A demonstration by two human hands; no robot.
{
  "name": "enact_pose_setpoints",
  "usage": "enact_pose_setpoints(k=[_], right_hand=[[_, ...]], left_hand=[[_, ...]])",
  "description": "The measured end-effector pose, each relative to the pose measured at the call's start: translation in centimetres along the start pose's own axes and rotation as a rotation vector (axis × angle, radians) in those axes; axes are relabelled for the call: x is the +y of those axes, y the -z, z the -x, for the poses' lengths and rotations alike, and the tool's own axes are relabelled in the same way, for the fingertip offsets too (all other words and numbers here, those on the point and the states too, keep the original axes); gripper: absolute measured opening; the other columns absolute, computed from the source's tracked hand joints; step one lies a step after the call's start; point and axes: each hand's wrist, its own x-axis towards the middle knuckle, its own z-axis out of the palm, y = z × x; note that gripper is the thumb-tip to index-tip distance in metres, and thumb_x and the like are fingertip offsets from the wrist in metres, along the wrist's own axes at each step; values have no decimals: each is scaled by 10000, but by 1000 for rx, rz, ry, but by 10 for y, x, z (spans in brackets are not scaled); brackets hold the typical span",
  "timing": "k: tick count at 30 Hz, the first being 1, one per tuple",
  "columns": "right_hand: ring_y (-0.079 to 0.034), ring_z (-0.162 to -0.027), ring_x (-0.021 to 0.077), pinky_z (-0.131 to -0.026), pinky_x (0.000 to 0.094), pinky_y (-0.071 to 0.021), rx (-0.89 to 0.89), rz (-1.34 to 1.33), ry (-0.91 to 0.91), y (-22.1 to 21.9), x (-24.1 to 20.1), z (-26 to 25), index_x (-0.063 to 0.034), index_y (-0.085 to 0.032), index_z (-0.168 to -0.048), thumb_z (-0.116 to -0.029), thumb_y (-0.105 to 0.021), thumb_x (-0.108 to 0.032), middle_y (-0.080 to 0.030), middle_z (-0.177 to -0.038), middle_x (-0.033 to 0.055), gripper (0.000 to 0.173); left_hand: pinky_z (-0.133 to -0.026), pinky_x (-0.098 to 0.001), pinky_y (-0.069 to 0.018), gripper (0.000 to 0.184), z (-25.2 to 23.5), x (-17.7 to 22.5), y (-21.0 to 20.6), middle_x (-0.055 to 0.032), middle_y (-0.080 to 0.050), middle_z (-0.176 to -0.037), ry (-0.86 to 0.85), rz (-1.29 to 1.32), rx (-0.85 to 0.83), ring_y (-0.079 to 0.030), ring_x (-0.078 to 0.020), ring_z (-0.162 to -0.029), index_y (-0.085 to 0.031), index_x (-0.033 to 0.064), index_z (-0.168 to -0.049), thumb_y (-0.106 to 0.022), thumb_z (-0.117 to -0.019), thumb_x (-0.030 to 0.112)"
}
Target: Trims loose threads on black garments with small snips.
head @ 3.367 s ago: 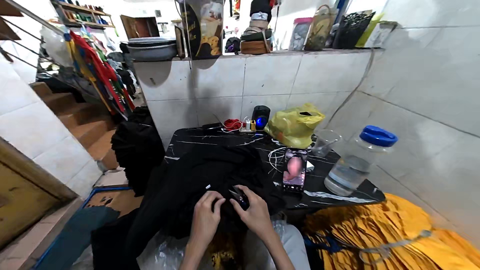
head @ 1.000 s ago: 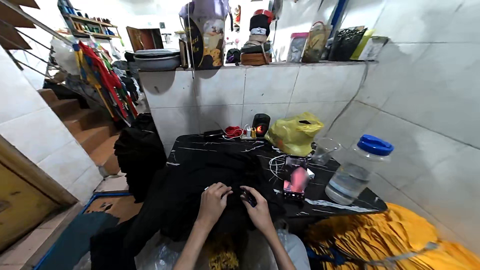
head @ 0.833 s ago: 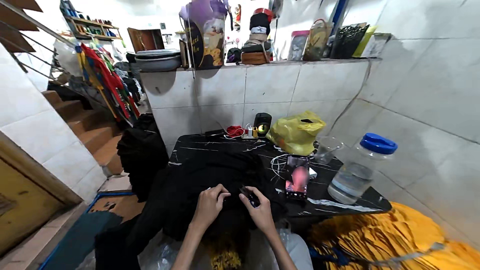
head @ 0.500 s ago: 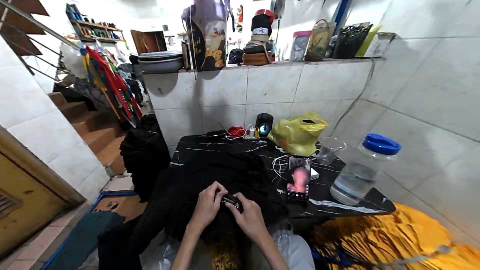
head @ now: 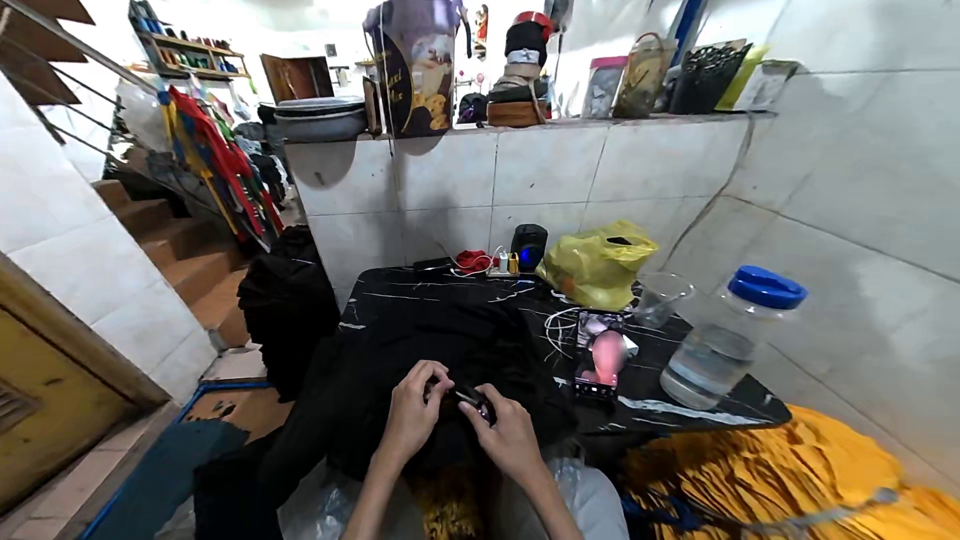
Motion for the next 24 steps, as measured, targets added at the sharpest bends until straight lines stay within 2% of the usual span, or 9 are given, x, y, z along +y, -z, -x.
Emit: enact_pose_setpoints(k=[5,7,10,12,14,16,19,21,24], right_hand=[[-716,-806,213,-737,457,-579,19,37,-17,-20,-12,-4,-172,-723,-1170,-1071,-436,-485,-732,-863,35,435],[-712,-763,210,-712,464,-586,133,-21,-34,-21,-6,-5,-155,-743,-1148,-1054,-495,-469,-732,-826,36,411],[-633,-653,153,-640,411,-568,314,-189,-68,-13,12,-9,-123,-740,-1124,-982,-632,-471,-679,-769,12,391],[-663,-736,104,-700,350,-589,370,-276,-68,-2,27,-13,-124,-745,-1125,-955,-681,-444,-717,-871,2,368],[-678,-813,92,-753,323,-590,375,-335,-65,8,37,-15,-112,-751,-1123,-933,-715,-413,-732,-952,5,358],[-689,-857,91,-782,311,-594,361,-365,-60,13,45,-16,-102,-748,-1123,-915,-737,-364,-738,-987,9,335],[-705,-943,97,-859,303,-601,322,-398,-41,12,52,-17,-79,-744,-1149,-909,-719,-214,-744,-1059,30,276],[-696,-970,101,-875,295,-593,301,-381,-35,10,51,-16,-76,-741,-1167,-911,-702,-167,-732,-1088,39,275],[-683,-1009,107,-900,306,-582,275,-326,-58,9,49,-14,-99,-741,-1192,-917,-704,-192,-719,-1112,28,292]], left_hand=[[-864,-269,-614,170,4,-5,6,25,-684,-1190,-72,52,-87,-692,-72,-988,-727,138,-1005,-640,-1010,284],[-948,-302,-585,234,6,-8,17,-10,-692,-1166,-138,117,-261,-675,-99,-1062,-738,99,-966,-673,-994,323],[-1053,-362,-493,434,8,-4,27,-14,-698,-1215,-152,79,-459,-613,-121,-1195,-738,94,-783,-713,-933,500],[-1021,-333,-518,352,6,-3,22,9,-708,-1174,-136,17,-399,-636,-99,-1141,-751,116,-865,-732,-929,462],[-966,-310,-556,189,1,-3,9,15,-708,-1136,-108,-61,-307,-668,-94,-1056,-733,150,-1099,-715,-961,278],[-897,-288,-588,260,-5,-3,-9,15,-689,-1166,-105,-81,-233,-677,-91,-1020,-692,176,-1223,-695,-964,202],[-870,-327,-581,425,-13,5,-31,-10,-627,-1252,-116,-162,-193,-644,-131,-1044,-647,260,-1324,-753,-913,276],[-874,-359,-591,416,-18,10,-40,-12,-618,-1249,-142,-234,-134,-646,-146,-1057,-665,326,-1317,-750,-910,343],[-824,-301,-586,226,-25,9,-47,28,-635,-1116,-197,-297,-64,-639,-91,-998,-758,346,-1154,-673,-966,438]])
